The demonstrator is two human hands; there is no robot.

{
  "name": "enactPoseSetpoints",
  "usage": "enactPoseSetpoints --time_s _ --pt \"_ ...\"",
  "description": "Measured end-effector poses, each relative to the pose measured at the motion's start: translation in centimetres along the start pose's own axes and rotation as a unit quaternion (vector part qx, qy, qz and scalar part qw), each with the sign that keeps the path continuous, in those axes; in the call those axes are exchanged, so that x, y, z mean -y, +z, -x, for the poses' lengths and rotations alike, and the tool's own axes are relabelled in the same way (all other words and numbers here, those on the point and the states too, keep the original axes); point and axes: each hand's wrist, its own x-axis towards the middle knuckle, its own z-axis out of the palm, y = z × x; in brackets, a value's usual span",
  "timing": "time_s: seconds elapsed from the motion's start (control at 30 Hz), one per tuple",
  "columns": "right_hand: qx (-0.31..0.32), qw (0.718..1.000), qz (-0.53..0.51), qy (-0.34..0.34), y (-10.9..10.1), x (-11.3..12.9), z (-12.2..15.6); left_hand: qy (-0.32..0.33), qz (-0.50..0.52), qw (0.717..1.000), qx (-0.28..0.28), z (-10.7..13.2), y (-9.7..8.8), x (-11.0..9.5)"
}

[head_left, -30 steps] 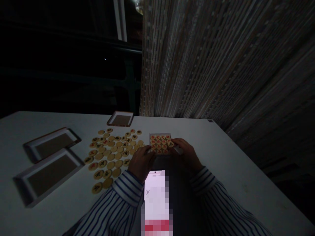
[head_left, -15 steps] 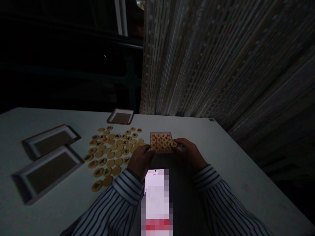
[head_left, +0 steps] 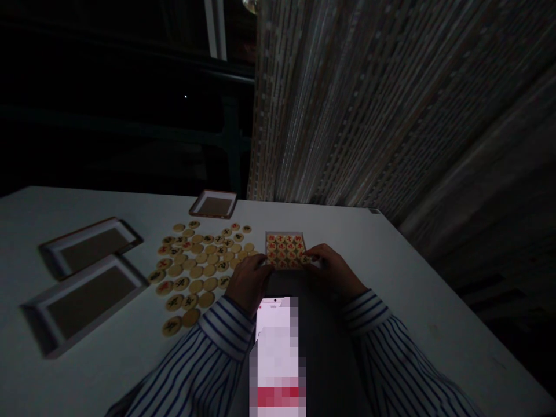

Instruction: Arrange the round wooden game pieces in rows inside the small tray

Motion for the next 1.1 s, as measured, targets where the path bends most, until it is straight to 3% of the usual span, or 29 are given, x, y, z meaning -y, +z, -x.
enactPoseSetpoints --time_s 0.73,1.1 --pt "0.017 0.999 0.001 0.042 -0.09 0.25 0.05 0.001 0.008 1.0 0.011 0.11 0.27 0.13" --pt "0.029 0.999 -0.009 0.02 -0.07 -0.34 0.1 -0.009 0.024 1.0 0.004 0.05 0.43 0.04"
